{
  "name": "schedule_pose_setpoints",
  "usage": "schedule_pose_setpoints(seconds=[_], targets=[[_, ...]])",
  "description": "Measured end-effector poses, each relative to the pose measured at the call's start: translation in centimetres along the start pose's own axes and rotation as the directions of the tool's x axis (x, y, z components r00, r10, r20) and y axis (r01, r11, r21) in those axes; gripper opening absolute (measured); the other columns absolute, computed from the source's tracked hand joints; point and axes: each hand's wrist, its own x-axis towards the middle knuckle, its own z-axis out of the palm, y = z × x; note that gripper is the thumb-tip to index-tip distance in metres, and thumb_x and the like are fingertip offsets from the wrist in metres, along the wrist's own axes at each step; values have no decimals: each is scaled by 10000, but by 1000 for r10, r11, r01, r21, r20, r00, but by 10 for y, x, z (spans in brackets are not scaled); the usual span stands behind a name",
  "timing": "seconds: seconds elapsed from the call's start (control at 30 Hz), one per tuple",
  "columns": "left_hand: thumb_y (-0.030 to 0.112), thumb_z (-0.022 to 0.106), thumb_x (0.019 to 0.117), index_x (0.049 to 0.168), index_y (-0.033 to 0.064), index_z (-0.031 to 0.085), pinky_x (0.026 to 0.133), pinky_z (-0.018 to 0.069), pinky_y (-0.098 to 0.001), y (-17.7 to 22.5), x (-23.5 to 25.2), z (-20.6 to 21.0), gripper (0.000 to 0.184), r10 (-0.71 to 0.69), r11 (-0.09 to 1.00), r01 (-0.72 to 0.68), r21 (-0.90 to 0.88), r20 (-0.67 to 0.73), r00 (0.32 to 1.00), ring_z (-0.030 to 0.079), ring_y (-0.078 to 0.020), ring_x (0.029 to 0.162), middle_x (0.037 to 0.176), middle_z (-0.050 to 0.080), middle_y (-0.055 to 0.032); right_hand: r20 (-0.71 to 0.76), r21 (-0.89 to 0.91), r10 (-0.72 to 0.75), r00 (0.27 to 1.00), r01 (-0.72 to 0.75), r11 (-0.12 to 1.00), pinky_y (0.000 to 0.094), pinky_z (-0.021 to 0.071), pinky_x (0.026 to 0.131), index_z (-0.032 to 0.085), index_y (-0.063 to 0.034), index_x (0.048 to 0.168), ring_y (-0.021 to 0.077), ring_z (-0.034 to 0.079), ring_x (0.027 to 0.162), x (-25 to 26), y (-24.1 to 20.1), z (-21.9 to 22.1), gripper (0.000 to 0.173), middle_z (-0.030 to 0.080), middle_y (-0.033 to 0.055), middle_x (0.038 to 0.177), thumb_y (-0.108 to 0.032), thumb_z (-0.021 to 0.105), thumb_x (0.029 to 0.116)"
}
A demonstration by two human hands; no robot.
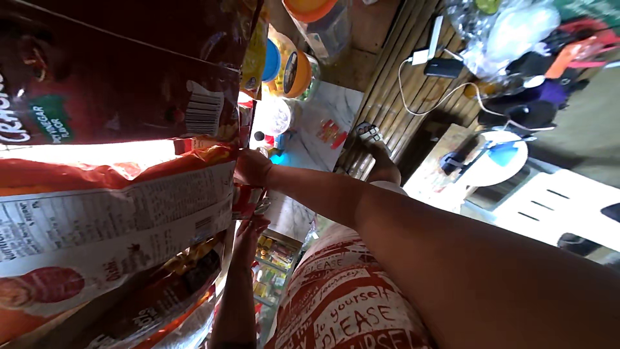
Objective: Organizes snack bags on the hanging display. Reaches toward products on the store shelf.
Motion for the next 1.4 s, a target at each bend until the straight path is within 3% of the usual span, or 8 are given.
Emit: schedule_pose_setpoints(seconds=[0.23,0.33,0.47,0.77,1.03,1.1,1.2,1.4], targets=[[129,322,1105,1192,-21,569,885,586,-363,-1,3,0,302,-17,1000,17,18,-18,1000,711,-175,906,941,710,-63,-291,-52,-249,924,245,968,492,580,800,759,14,886,352,725,894,-7,6,10,63,737,178,901,-15,712,855],[133,327,1106,1179,-12,571,884,584,-358,0,4,1,293,-28,999,29,19,-26,999,709,-169,902,933,709,-57,-278,-57,-218,936,210,976,501,577,818,762,30,927,364,726,916,-6,4,8,95,741,193,932,-7,693,872],[126,320,1109,1175,-20,571,884,585,-357,4,2,2,298,-34,999,34,13,-27,999,711,-169,904,931,711,-62,-70,-33,-38,997,36,999,506,543,939,738,13,1090,361,693,1059,2,5,4,184,727,191,1092,-62,623,968],[121,304,1105,1197,-29,567,890,579,-352,3,4,2,317,-26,999,26,40,-19,999,709,-163,915,944,713,-59,94,-91,87,992,-78,993,529,502,983,684,48,1175,386,649,1142,11,-10,-6,236,688,229,1175,-35,608,968],[154,325,1116,1237,-41,561,876,584,-346,2,12,2,329,-1,997,2,78,-16,1000,710,-169,914,961,715,-76,-152,280,7,988,36,959,473,524,1036,710,-26,1253,309,682,1164,-34,56,4,295,714,166,1236,-27,530,1019],[172,308,1121,1275,-40,543,877,583,-343,0,17,3,352,9,996,-8,94,-12,1000,708,-168,924,976,710,-81,-213,322,108,971,-35,946,444,543,1012,727,8,1189,309,698,1120,-67,75,1,283,719,189,1198,32,535,983],[205,338,1129,1297,-41,558,861,575,-347,3,28,9,371,5,993,3,117,-72,997,701,-180,926,984,711,-110,-123,305,326,937,-277,911,452,557,962,710,-8,1181,299,686,1082,-116,100,1,281,685,191,1211,16,513,982],[354,281,1137,1462,69,487,869,566,-394,15,45,28,479,-77,979,103,179,-144,987,703,-239,1010,1156,708,-154,50,217,448,893,-448,867,506,543,985,732,-33,1166,323,680,1115,-171,117,6,290,703,182,1188,3,503,991]])
